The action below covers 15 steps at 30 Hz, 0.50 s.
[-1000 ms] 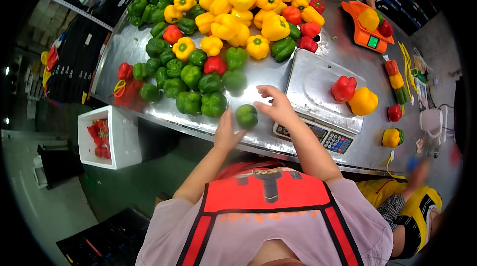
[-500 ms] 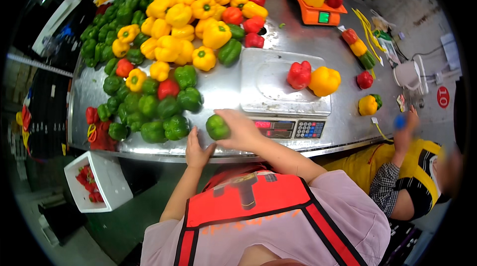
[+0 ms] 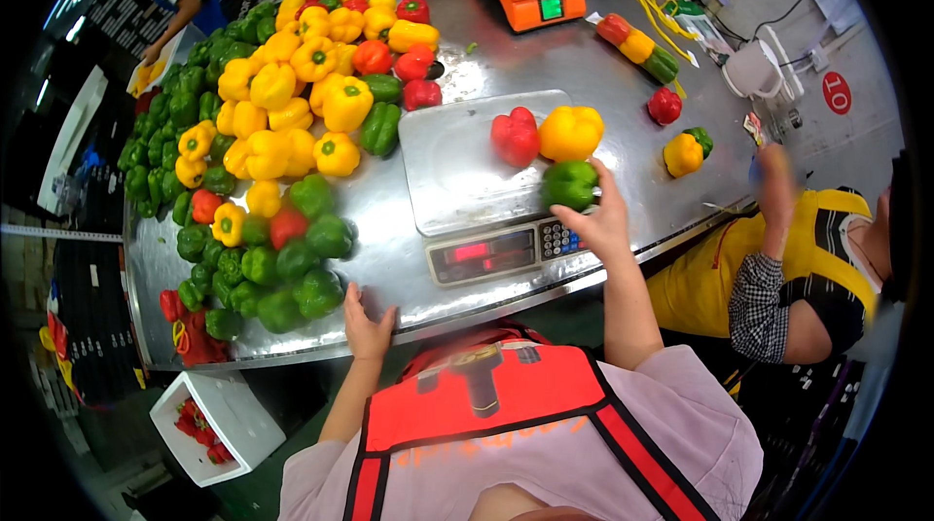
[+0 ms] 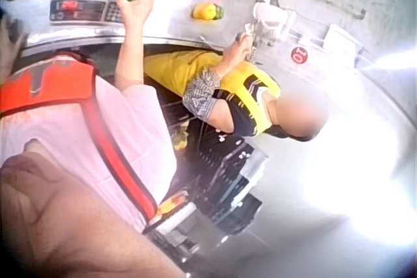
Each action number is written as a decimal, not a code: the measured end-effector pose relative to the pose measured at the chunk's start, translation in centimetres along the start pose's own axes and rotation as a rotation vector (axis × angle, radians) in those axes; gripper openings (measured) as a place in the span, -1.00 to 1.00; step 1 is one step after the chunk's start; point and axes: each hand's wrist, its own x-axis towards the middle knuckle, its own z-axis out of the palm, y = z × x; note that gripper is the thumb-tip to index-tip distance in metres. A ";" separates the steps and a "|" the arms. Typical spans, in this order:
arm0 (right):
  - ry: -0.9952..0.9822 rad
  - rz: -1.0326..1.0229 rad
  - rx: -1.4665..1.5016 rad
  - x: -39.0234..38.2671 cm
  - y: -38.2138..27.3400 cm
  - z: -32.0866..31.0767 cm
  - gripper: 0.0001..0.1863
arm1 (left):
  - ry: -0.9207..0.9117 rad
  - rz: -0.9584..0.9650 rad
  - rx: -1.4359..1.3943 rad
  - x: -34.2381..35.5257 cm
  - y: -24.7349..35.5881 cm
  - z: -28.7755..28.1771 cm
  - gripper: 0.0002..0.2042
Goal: The person sorts bell peppers of various colors on a metal table, placing them on a digital scale. They then use scissors to trim the stems of red bell peppers in a white bin.
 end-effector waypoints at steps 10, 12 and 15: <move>0.173 -0.050 -0.059 -0.8 0.8 -2.5 -0.30 | 0.042 0.031 0.007 -0.1 -0.8 0.6 -0.14; 0.254 0.024 0.109 -1.5 2.5 -4.3 -0.48 | 0.040 0.040 0.002 0.0 -0.8 0.6 -0.15; 0.326 0.078 0.287 -2.6 5.1 -5.5 -0.70 | 0.016 0.020 0.006 -0.1 -0.5 0.4 -0.17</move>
